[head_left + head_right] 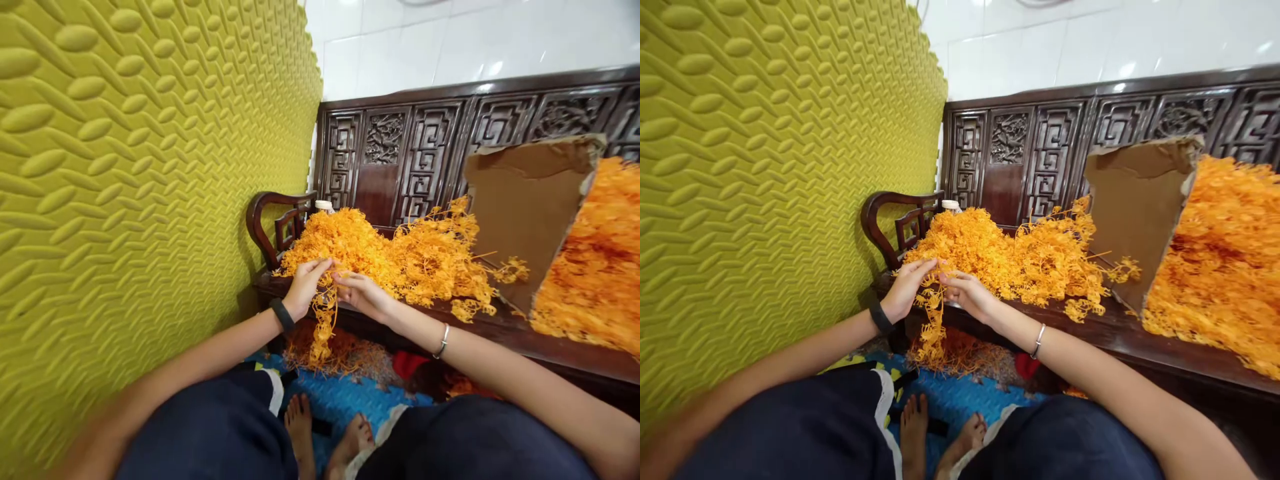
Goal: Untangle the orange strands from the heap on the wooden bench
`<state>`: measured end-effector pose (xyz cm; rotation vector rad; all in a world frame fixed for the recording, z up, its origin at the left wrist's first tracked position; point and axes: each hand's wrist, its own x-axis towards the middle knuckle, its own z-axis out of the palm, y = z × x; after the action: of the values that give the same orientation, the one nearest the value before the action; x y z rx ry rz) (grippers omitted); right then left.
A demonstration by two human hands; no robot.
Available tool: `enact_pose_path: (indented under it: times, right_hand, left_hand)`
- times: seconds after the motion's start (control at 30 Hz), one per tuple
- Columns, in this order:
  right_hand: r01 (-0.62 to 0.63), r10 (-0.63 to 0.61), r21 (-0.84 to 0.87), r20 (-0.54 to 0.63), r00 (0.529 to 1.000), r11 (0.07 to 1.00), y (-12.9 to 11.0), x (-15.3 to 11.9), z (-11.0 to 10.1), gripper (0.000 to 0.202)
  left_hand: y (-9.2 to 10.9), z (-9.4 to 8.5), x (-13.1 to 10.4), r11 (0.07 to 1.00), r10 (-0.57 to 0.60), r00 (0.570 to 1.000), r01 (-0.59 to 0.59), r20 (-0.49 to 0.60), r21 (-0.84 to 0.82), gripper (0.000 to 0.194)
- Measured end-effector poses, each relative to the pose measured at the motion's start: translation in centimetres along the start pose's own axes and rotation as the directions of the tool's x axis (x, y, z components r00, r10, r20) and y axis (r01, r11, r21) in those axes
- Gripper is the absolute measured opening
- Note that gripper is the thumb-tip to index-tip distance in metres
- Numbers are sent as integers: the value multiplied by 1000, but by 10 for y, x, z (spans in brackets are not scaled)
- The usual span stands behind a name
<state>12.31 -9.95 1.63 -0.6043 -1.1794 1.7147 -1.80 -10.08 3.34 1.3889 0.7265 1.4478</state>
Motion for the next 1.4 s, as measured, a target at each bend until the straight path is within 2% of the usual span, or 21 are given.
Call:
enact_pose_path:
  times: [0.1, 0.2, 0.27, 0.37, 0.47, 0.53, 0.63, 0.7, 0.77, 0.8, 0.87, 0.93, 0.97, 1.03, 1.1, 1.2, 1.4]
  right_hand:
    - [15, -15, -20, 24, 1000, 1000, 1, 0, -2, 24]
    - [27, -20, -89, 75, 997, 996, 2, 0, -2, 32]
    - [12, 10, -213, 100, 995, 977, 1, -1, -3, 40]
    - [57, -11, -453, 104, 995, 890, -5, -7, -7, 59]
    - [200, -134, -569, 156, 979, 798, -13, -14, -12, 67]
    - [259, -195, -573, 173, 966, 778, -17, -19, -14, 53]
    - [262, -218, -601, 148, 965, 755, -17, -29, -14, 40]
    - [239, -196, -640, 138, 971, 731, -16, -36, -13, 42]
    - [209, -138, -680, 157, 978, 703, -15, -44, -13, 41]
    - [187, -80, -707, 182, 980, 682, -15, -48, -13, 40]
    - [150, 82, -768, 254, 964, 623, -15, -55, -15, 37]
    - [118, 273, -817, 320, 907, 565, -13, -60, -18, 36]
    - [103, 351, -832, 339, 873, 545, -11, -61, -20, 36]
    - [82, 431, -849, 346, 833, 522, -6, -63, -26, 36]
    - [64, 454, -860, 329, 828, 506, -1, -63, -31, 38]
    - [15, 520, -878, 297, 801, 479, 1, -63, -38, 42]
    - [-76, 613, -862, 292, 734, 500, -14, -67, -34, 42]
  left_hand:
    - [1, 4, -1, 999, 27, 999, -28, -37, -38, 24]
    - [2, 0, -4, 996, 85, 996, -84, -39, 15, 20]
    - [-1, -6, -7, 987, 119, 992, -115, -31, 115, 20]
    - [-7, -13, -8, 971, 119, 992, -109, -33, 213, 22]
    - [-11, -14, -9, 955, 113, 993, -120, 42, 270, 22]
    - [-11, -11, -11, 935, 120, 986, -153, 119, 319, 21]
    - [-8, -8, -20, 874, 97, 958, -211, 269, 438, 20]
    - [-5, -8, -26, 822, 56, 923, -258, 380, 508, 19]
    - [-1, -11, -30, 789, -9, 864, -303, 503, 534, 18]
    - [2, -13, -30, 786, -65, 816, -313, 574, 534, 19]
    - [6, -20, -31, 786, -210, 671, -316, 711, 531, 24]
    - [7, -27, -31, 791, -337, 526, -292, 781, 538, 28]
    - [5, -30, -32, 793, -377, 485, -271, 790, 545, 30]
    - [0, -35, -34, 799, -429, 454, -212, 781, 562, 32]
    - [-8, -37, -36, 802, -455, 449, -167, 769, 573, 33]
    - [-16, -37, -38, 806, -448, 435, -181, 781, 564, 32]
    - [-5, -28, -41, 820, -440, 390, -193, 809, 539, 26]
